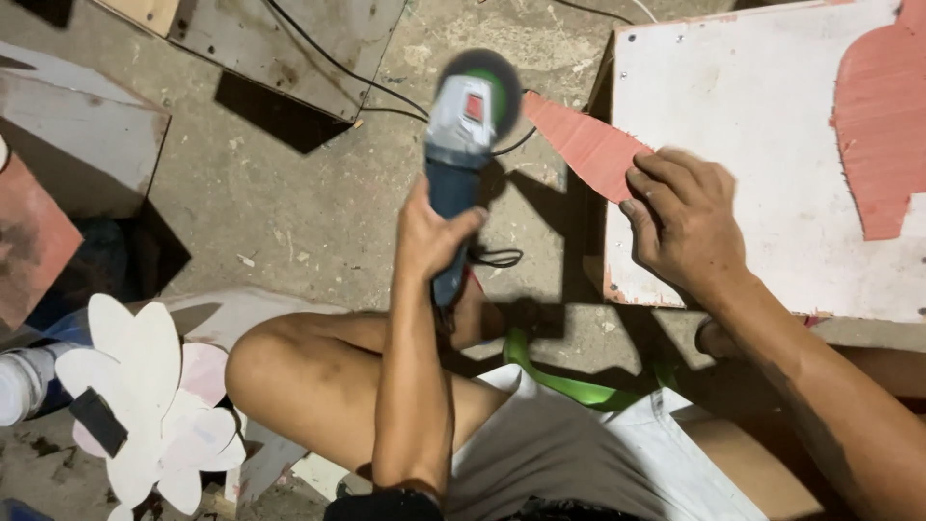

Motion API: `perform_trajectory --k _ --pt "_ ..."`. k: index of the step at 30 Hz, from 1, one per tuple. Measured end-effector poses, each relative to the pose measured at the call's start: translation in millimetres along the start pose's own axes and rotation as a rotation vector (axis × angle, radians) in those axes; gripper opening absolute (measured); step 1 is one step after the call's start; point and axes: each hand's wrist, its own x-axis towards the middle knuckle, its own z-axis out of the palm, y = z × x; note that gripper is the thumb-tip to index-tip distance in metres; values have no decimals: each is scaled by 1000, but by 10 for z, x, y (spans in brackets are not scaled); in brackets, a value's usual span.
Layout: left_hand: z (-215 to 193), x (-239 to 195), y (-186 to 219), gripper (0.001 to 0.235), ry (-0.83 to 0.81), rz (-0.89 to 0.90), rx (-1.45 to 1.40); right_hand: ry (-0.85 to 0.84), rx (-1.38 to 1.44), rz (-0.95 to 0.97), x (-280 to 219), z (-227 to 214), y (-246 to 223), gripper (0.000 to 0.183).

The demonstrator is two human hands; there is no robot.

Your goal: Smoothing the edges of small flat cutouts using a handheld angle grinder.

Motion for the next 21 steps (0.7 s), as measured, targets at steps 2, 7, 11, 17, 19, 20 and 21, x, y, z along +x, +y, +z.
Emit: perform_trajectory --k 2,7,11,17,19,20,21 --pt "43 -164 28 53 -18 67 -22 -14 -66 8 19 -7 -19 26" --pt "360 -218 -347 69 -183 40 123 -20 -36 25 18 -37 -45 24" --pt "514 -91 -645 90 -332 -70 322 -24 -35 38 1 -12 -35 23" --pt "361 -46 -421 66 -145 2 124 -26 -33 50 13 -18 -22 23" --pt "284 -9 -234 62 -115 -22 100 -26 -27 46 41 -42 -40 23" --pt "247 2 -146 58 -82 -47 78 -26 -18 40 46 -55 -52 23" --pt "233 75 -170 58 -83 -48 77 -27 -18 41 58 -65 -52 23"
